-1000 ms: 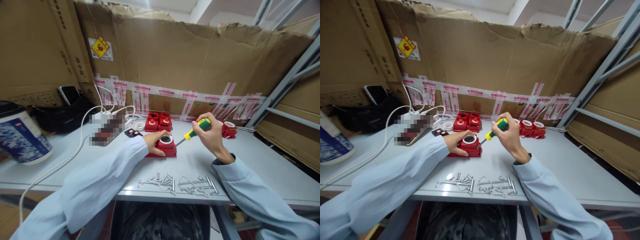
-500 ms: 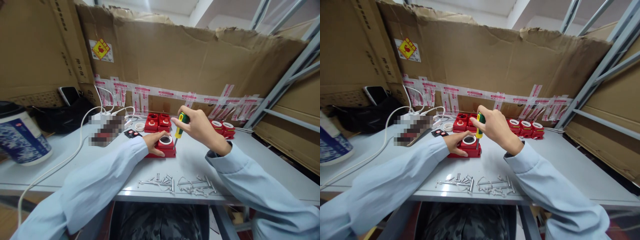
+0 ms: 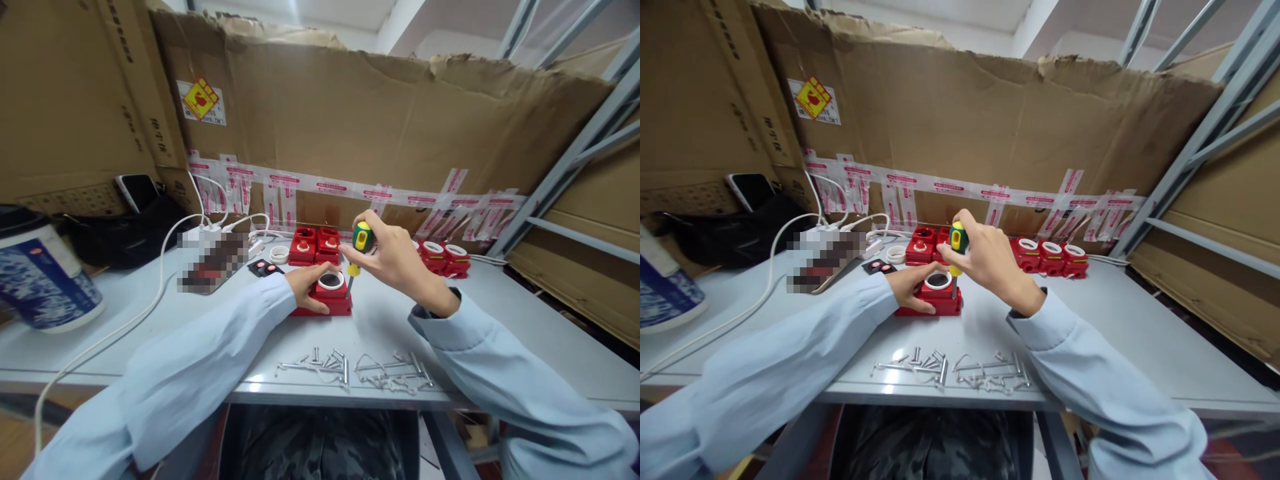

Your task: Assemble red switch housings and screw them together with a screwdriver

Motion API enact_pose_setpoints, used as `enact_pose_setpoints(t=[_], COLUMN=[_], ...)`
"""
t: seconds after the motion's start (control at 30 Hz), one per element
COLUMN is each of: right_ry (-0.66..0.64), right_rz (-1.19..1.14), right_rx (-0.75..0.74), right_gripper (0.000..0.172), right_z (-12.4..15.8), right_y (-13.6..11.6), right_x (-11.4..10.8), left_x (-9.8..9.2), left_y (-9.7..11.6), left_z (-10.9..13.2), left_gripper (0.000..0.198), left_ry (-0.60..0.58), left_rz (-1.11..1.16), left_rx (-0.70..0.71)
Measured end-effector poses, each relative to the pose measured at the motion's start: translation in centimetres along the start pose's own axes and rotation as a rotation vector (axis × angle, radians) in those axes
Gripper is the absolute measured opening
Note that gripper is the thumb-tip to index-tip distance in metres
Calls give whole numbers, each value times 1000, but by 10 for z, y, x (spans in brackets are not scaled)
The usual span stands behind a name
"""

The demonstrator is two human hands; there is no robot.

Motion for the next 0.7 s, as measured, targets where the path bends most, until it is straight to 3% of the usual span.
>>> enact_pose_setpoints(t=[0.1, 0.17, 0.33, 0.53, 0.6, 0.7], right_ry=[-152, -187, 3, -230, -175, -14], right_rz=[-243, -292, 20, -247, -177, 106], right_rx=[-53, -66, 9, -76, -51, 6], right_gripper=[32, 33, 38, 32, 24, 25], right_z=[5, 7, 6, 9, 7, 5], right_y=[-6, -7, 4, -3, 1, 8], right_x=[10, 12, 1, 6, 3, -5], left_x=[0, 0, 1, 1, 1, 0], left_y=[1, 0, 0, 0, -1, -1], left_z=[0, 0, 0, 0, 0, 1], left_gripper=[73, 73, 73, 75, 75, 75], left_ry=[-4, -2, -4, -10, -9, -2], left_rz=[15, 14, 5, 17, 10, 9], left_rx=[16, 12, 0, 6, -3, -11])
Point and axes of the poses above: each hand's wrist, its own z-axis away from the middle knuckle, its own x-axis out of the palm, y = z × x, the point moved 8 cm from there along -z, towards the middle knuckle, and after that the axes turned 9 degrees about y, right-handed, at the moved point
